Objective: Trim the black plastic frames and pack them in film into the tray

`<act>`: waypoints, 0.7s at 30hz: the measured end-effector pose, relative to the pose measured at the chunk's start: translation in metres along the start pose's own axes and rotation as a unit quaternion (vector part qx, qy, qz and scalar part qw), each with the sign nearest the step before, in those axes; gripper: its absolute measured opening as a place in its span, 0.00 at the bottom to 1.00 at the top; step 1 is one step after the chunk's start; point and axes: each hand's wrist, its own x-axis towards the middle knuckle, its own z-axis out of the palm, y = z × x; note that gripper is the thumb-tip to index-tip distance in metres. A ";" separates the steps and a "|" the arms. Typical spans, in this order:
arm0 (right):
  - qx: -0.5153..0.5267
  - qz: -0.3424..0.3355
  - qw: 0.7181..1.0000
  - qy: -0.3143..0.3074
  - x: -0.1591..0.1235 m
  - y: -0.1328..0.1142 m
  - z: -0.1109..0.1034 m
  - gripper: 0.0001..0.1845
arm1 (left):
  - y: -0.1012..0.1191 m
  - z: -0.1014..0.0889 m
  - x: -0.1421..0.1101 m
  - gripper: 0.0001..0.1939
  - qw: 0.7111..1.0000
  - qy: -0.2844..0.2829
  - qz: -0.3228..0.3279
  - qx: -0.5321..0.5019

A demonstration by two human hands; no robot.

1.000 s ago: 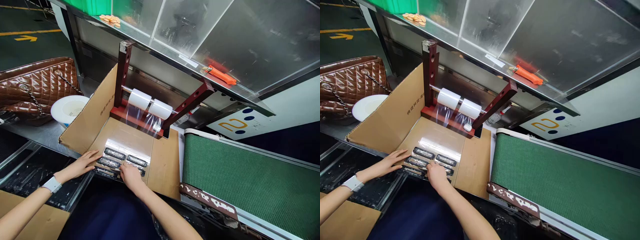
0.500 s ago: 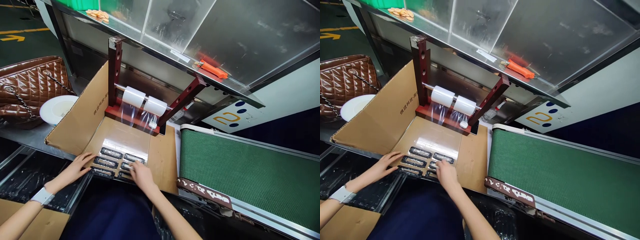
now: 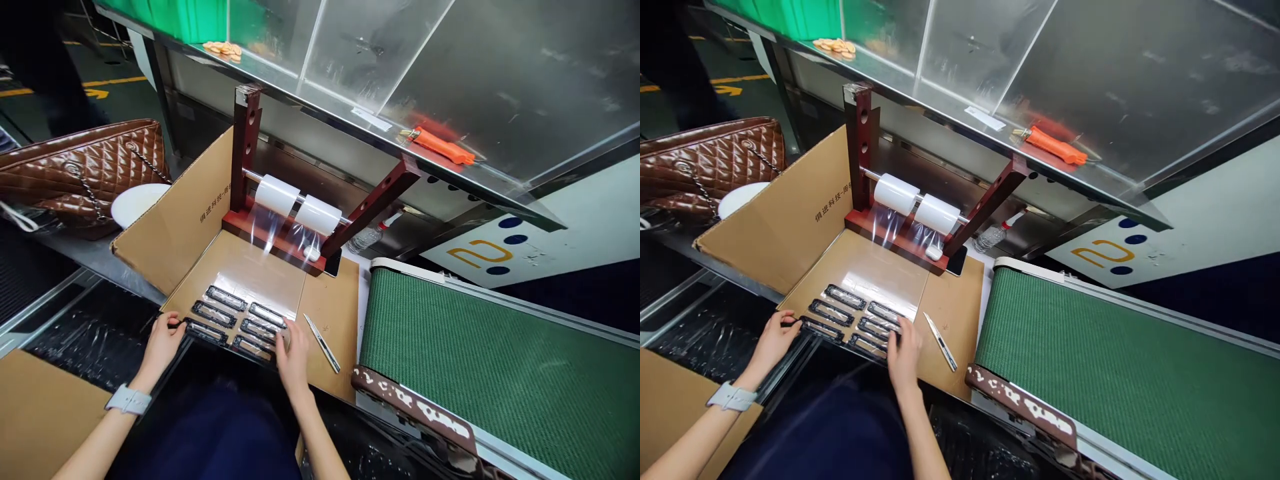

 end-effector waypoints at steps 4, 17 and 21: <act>0.119 -0.019 0.989 -0.080 -0.001 -0.044 0.015 0.16 | -0.001 0.001 -0.005 0.28 1.000 0.005 0.006 -0.011; 0.438 0.111 0.800 -0.395 0.024 -0.090 0.022 0.21 | 0.058 -0.087 -0.099 0.30 0.985 -0.040 0.162 -0.050; 0.503 0.127 0.620 -0.589 0.002 -0.120 0.015 0.21 | 0.074 -0.111 -0.137 0.26 0.977 -0.041 0.207 -0.025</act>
